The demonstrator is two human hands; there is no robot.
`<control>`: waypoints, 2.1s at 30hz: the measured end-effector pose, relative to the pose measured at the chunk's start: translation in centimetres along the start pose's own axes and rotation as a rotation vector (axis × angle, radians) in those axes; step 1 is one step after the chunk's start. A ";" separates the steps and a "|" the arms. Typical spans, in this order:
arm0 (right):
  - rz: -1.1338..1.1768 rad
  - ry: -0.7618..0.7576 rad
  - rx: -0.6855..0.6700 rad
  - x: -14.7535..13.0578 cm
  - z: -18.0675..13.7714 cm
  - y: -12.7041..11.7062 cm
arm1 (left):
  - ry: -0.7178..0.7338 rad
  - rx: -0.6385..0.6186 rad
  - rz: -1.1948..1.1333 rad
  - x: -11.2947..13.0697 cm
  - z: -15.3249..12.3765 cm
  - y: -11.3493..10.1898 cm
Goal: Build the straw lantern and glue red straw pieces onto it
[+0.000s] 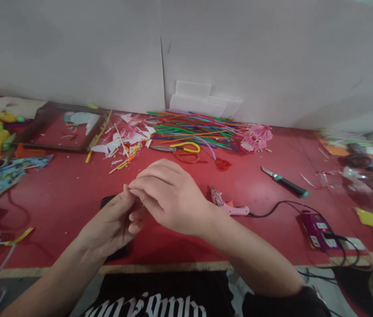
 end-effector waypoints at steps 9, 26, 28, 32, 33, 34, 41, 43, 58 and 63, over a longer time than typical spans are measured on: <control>0.467 0.537 0.256 6.2 -1.1 -0.6 | 0.304 0.339 0.302 2.7 0.3 -3.6; 0.650 0.869 0.303 7.5 -2.7 0.6 | 1.579 0.646 1.764 9.0 -4.9 3.7; 0.497 0.850 0.236 7.5 -2.6 0.3 | 1.475 0.631 1.792 9.1 -3.8 2.7; 0.291 0.752 0.201 9.0 -1.9 -1.0 | 1.144 0.728 1.779 10.0 -1.1 -1.1; 0.217 0.744 0.204 9.8 -1.8 -1.6 | 1.070 0.757 1.797 10.3 -0.5 -2.1; 0.127 0.751 0.203 10.7 -1.7 -2.3 | 0.956 0.788 1.829 10.6 0.3 -3.3; -0.219 0.861 0.189 18.3 -1.7 -6.9 | 0.644 0.933 1.859 13.1 3.0 -11.0; -0.225 0.878 0.167 20.0 -2.0 -7.4 | 0.566 0.961 1.826 13.3 3.4 -13.3; -0.082 0.873 -0.140 23.5 -2.7 0.1 | 0.482 0.780 1.960 11.0 5.8 -15.2; -0.117 0.908 -0.078 24.7 -4.5 -0.4 | 0.449 0.872 2.001 13.5 5.5 -17.1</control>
Point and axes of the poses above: each hand's wrist, its own z-axis towards the middle knuckle, its own y-axis out of the palm, x = y × z, the point moved 9 cm from there along z, towards the middle knuckle, and after that the axes turned 13 degrees about z, right-handed, at the moved point
